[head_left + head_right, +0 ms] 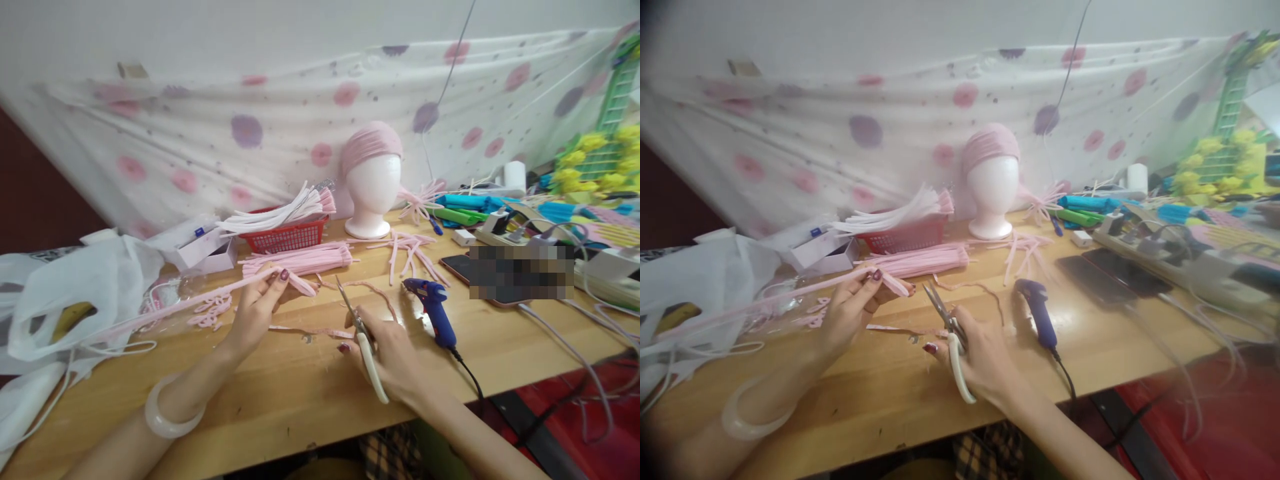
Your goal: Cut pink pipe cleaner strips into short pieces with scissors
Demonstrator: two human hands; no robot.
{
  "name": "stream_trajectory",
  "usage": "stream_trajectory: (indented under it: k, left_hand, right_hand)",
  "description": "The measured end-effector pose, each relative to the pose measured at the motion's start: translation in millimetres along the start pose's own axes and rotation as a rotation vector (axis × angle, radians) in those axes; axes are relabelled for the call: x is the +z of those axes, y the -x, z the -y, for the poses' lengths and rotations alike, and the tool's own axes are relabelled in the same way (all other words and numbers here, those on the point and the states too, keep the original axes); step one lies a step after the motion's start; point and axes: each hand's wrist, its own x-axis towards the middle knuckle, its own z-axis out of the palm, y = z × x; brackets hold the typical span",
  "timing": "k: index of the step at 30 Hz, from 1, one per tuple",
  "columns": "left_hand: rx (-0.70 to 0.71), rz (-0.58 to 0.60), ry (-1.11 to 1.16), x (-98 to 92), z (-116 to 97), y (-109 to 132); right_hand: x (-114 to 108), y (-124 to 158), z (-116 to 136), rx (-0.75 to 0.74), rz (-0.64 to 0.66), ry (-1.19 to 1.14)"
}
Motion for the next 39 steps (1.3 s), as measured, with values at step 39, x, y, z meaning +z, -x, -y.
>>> stream_trajectory:
  k: [39]
  left_hand:
    - [-0.088,0.107,-0.169,1.8,-11.3,4.8]
  right_hand:
    - [-12.6,-1.5,4.1,0.072,0.135,-0.148]
